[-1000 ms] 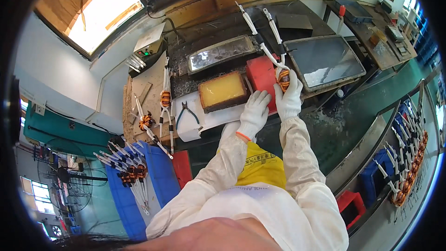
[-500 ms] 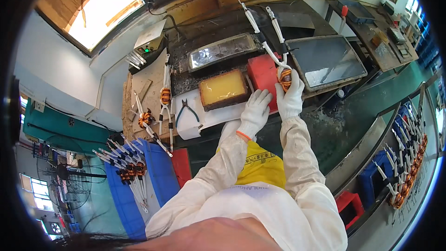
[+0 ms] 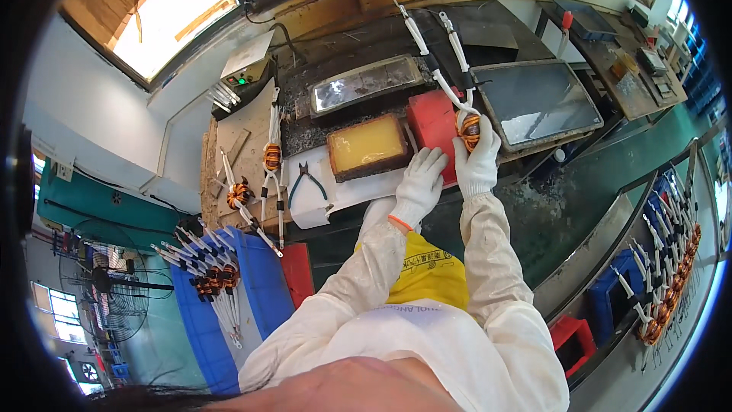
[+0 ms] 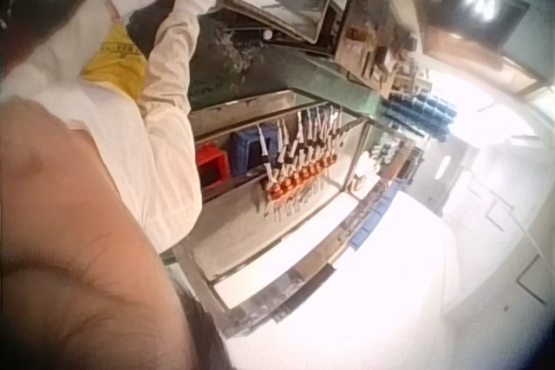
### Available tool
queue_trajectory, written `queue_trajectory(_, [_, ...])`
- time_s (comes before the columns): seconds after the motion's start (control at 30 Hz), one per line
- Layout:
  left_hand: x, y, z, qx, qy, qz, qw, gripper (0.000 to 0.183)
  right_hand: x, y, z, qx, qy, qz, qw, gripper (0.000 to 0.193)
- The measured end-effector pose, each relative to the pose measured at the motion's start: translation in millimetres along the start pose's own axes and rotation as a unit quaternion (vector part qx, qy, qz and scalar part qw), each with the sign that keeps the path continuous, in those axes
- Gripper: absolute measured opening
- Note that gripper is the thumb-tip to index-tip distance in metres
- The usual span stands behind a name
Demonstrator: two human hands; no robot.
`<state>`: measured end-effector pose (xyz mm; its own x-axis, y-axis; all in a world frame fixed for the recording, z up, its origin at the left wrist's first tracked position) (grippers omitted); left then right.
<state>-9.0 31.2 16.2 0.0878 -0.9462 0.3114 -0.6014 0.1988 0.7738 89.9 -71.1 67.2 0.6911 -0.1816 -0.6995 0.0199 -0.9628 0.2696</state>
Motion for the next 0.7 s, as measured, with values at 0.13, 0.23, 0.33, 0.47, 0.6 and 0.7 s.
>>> queue_trajectory(0.13, [0.7, 0.6, -0.6, 0.002, -0.004, -0.004, 1.0, 0.049, 1.1, 0.1, 0.0, -0.001, 0.001, 0.001, 1.0, 0.076])
queue_trajectory(0.23, [0.8, 0.5, -0.8, -0.001, -0.003, -0.002, 1.0, 0.048, 1.7, -0.1, 0.3, -0.001, 0.001, 0.004, 1.0, 0.077])
queue_trajectory(0.33, [1.1, 1.8, -0.7, 0.0, -0.003, -0.001, 1.0, 0.048, 2.2, -0.9, 0.5, -0.004, -0.007, 0.001, 1.0, 0.077])
queue_trajectory(0.47, [0.9, 1.4, -1.0, 0.001, -0.001, -0.004, 1.0, 0.048, 2.1, -0.7, 0.8, -0.002, 0.001, 0.001, 1.0, 0.078])
queue_trajectory(0.6, [2.0, 3.6, -0.9, 0.009, -0.003, -0.003, 1.0, 0.048, 2.2, -0.8, 0.6, -0.002, -0.001, 0.006, 1.0, 0.077])
queue_trajectory(0.7, [2.3, 4.4, -1.5, 0.003, -0.001, 0.0, 1.0, 0.048, 4.0, -1.3, 1.0, -0.001, -0.002, 0.004, 1.0, 0.076])
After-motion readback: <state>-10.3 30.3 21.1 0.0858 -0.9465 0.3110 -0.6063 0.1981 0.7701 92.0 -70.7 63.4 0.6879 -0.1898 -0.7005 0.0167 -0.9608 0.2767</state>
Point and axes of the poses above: each hand's wrist, its own z-axis away from the middle knuckle, its own y-axis out of the back of the hand, x = y × z, the point moved 7 cm from there along -z, towards the middle knuckle, and after that the axes turned 10 degrees about -z, right-handed, at the moved point
